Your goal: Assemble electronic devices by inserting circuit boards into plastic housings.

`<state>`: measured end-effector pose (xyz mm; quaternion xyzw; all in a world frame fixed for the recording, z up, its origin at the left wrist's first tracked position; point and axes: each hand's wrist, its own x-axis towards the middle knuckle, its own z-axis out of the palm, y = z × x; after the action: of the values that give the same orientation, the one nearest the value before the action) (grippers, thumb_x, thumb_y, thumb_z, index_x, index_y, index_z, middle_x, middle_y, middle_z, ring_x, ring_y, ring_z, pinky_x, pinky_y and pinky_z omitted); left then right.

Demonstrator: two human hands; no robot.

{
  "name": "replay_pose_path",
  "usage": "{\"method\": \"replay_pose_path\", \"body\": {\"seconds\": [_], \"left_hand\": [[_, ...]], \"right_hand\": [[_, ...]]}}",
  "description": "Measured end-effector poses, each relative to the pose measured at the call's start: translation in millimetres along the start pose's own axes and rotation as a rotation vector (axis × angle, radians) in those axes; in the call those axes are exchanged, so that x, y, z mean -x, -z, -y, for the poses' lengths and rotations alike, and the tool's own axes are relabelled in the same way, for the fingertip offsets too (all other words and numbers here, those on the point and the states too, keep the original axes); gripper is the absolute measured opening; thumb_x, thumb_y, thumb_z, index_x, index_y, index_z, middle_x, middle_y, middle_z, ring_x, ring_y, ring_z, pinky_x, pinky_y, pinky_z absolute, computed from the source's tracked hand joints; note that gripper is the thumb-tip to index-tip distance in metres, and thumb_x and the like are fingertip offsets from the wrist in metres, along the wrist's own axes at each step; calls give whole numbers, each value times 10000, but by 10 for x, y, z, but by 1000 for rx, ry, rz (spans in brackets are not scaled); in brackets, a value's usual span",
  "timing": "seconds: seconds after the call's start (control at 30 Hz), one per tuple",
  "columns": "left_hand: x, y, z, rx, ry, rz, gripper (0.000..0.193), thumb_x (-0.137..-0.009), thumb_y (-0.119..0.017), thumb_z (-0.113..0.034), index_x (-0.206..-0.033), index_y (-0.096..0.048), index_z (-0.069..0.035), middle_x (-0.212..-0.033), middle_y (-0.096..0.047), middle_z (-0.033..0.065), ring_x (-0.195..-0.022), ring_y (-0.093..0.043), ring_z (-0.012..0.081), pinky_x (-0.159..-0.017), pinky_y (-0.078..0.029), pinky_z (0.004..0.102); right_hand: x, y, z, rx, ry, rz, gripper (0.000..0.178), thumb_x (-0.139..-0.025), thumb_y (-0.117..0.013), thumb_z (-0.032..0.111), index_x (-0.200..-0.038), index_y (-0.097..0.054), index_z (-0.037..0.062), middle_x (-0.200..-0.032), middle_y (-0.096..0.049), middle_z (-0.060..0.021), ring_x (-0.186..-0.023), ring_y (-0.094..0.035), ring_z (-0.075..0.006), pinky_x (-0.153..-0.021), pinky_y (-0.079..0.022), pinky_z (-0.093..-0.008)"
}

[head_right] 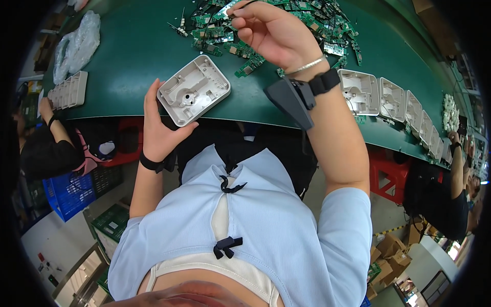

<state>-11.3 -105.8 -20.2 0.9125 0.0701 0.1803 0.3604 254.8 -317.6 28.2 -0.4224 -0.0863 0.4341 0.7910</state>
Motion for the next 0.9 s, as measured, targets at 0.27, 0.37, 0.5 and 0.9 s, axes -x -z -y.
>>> {"method": "replay_pose_path", "body": {"seconds": [0.27, 0.37, 0.5, 0.9], "left_hand": [[18, -27, -126, -20, -33, -72, 1184, -634, -976, -182, -1597, -312, 0, -1587, -384, 276, -1463, -424, 452, -1211, -369, 490], [8, -3, -200, -70, -107, -36, 1174, -633, -987, -222, -1582, -333, 8, -1602, -368, 287, -1495, -393, 461, -1227, -345, 494], [54, -103, -149, 102, -113, -69, 1166, -627, -997, -245, -1569, -358, 5, -1580, -403, 272, -1467, -426, 452, -1212, -363, 498], [100, -124, -277, 98, -120, 6, 1241, -630, -1005, -176, -1624, -278, -22, -1626, -380, 191, -1443, -485, 314, -1195, -414, 433]], "right_hand": [[552, -247, -427, -92, 260, -8, 140, -1085, -602, 116, -1144, -672, 10, -1193, -719, -168, -992, -743, -205, -855, -633, -268], [742, -299, -688, -9, 299, -129, 112, -1034, -680, 62, -1118, -711, -5, -1197, -725, -157, -984, -735, -217, -850, -613, -281], [869, -238, -1057, 807, 695, -157, 134, -946, -748, -14, -1080, -757, -9, -1150, -758, -138, -942, -741, -239, -833, -586, -317], [883, -431, -1277, 1235, 845, -25, 196, -818, -792, -40, -994, -761, 40, -987, -769, -89, -889, -731, -288, -774, -534, -361]]}}
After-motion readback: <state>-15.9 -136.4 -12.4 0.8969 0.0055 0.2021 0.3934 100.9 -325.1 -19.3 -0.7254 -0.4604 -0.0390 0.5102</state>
